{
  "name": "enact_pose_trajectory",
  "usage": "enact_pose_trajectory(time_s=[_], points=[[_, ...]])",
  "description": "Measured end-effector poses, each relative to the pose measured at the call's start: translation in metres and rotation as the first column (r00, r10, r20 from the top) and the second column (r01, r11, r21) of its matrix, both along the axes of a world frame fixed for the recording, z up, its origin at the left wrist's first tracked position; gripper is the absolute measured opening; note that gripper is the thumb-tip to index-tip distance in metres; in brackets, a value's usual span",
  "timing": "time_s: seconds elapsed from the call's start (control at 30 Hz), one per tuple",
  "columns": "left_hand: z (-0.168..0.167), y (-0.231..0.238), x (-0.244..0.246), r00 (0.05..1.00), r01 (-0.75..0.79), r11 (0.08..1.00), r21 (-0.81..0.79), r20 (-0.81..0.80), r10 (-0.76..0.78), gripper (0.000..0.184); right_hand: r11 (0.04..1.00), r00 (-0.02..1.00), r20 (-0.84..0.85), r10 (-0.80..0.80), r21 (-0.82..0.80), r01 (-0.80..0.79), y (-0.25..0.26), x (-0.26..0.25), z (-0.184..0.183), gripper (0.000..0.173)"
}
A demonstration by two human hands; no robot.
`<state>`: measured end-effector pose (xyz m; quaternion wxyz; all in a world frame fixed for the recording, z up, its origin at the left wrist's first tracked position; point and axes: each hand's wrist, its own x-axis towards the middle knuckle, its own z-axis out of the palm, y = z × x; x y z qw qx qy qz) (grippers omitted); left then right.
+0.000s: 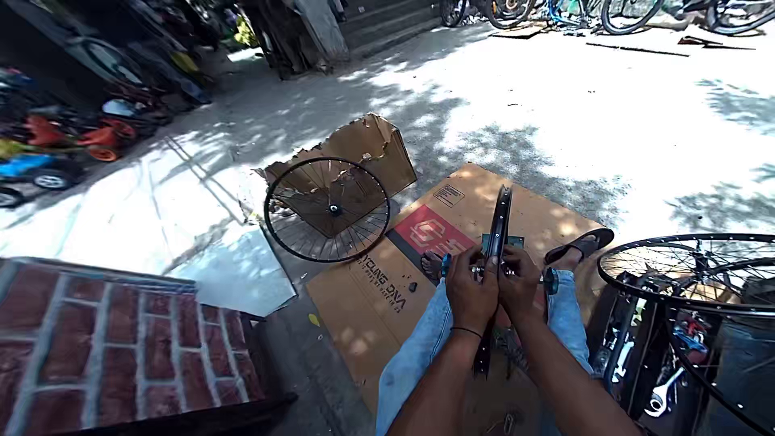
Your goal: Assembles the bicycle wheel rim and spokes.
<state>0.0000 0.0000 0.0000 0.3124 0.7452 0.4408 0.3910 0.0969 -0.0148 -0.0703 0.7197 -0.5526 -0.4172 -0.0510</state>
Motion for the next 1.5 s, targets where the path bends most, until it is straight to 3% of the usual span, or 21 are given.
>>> enact_pose_trajectory(time_s=[0.13,0.23,0.3,0.37,0.43,0.5,0.6,0.7,0.8,0.87,0.93,1.0,1.07,1.13,1.23,1.3,1.33,1.4,1.5], points=[[-0.003,-0.006,-0.005,0.991,0.102,0.995,-0.022,0.084,-0.099,0.028,0.976,0.914,0.347,0.211,-0.124,-0.178,-0.028,0.032,0.012,0.021],[-0.008,-0.011,0.002,0.984,0.131,0.991,0.024,0.121,-0.133,0.028,0.975,0.874,0.443,0.197,-0.178,-0.130,-0.040,0.046,0.016,0.018],[-0.005,-0.012,0.000,0.990,0.131,0.991,0.021,0.058,-0.132,0.035,0.983,0.884,0.449,0.129,-0.178,-0.053,-0.042,0.045,0.012,0.018],[0.005,-0.010,-0.002,0.990,0.127,0.991,-0.036,-0.051,-0.128,0.045,0.978,0.942,0.328,0.070,-0.207,-0.001,-0.043,0.043,0.004,0.019],[0.016,-0.007,-0.003,0.982,0.109,0.989,-0.099,-0.144,-0.122,0.046,0.975,1.000,0.013,0.027,-0.221,-0.023,-0.050,0.042,-0.005,0.019],[0.021,-0.009,-0.009,0.962,0.103,0.991,-0.083,-0.244,-0.121,0.047,0.981,0.949,-0.314,0.002,-0.183,-0.063,-0.064,0.041,-0.011,0.017],[0.006,-0.036,-0.034,0.944,0.111,0.992,0.054,-0.318,-0.089,0.049,0.976,0.864,-0.502,-0.034,-0.204,-0.080,-0.101,0.033,-0.022,0.016],[-0.029,-0.081,-0.080,0.916,0.166,0.979,0.115,-0.385,-0.111,0.049,0.961,0.836,-0.543,-0.075,-0.264,-0.085,-0.134,0.024,-0.041,0.016],[-0.054,-0.111,-0.123,0.840,0.188,0.979,-0.083,-0.502,-0.204,0.071,0.955,0.796,-0.586,-0.151,-0.293,-0.035,-0.155,0.018,-0.065,0.014],[-0.059,-0.116,-0.133,0.865,0.171,0.966,-0.194,-0.440,-0.242,0.091,0.949,0.749,-0.631,-0.201,-0.315,-0.010,-0.163,0.015,-0.075,0.014],[-0.053,-0.111,-0.130,0.907,0.151,0.968,-0.202,-0.361,-0.217,0.097,0.941,0.717,-0.656,-0.237,-0.338,0.001,-0.166,0.010,-0.080,0.015],[-0.041,-0.102,-0.116,0.924,0.129,0.982,-0.137,-0.343,-0.169,0.087,0.933,0.707,-0.663,-0.244,-0.359,-0.015,-0.169,0.004,-0.086,0.016],[-0.040,-0.101,-0.107,0.905,0.106,0.994,-0.005,-0.413,-0.098,0.061,0.927,0.690,-0.682,-0.243,-0.373,-0.042,-0.174,0.000,-0.092,0.016],[-0.050,-0.113,-0.110,0.862,0.106,0.992,0.062,-0.504,-0.061,0.046,0.916,0.675,-0.694,-0.249,-0.396,-0.069,-0.180,-0.005,-0.097,0.016],[-0.074,-0.132,-0.125,0.750,0.105,0.994,-0.011,-0.656,-0.087,0.044,0.912,0.662,-0.705,-0.253,-0.402,-0.080,-0.187,-0.011,-0.107,0.015],[-0.085,-0.139,-0.135,0.641,0.078,0.973,-0.217,-0.736,-0.215,0.065,0.908,0.648,-0.713,-0.268,-0.412,-0.077,-0.192,-0.015,-0.113,0.014],[-0.089,-0.139,-0.139,0.640,0.062,0.959,-0.277,-0.726,-0.251,0.086,0.907,0.645,-0.713,-0.275,-0.414,-0.072,-0.193,-0.016,-0.115,0.014],[-0.086,-0.136,-0.142,0.746,0.063,0.952,-0.299,-0.620,-0.243,0.109,0.905,0.637,-0.715,-0.288,-0.422,-0.064,-0.195,-0.016,-0.118,0.014],[-0.065,-0.128,-0.131,0.889,0.071,0.971,-0.229,-0.428,-0.166,0.107,0.900,0.628,-0.716,-0.306,-0.433,-0.054,-0.197,-0.018,-0.123,0.014]])
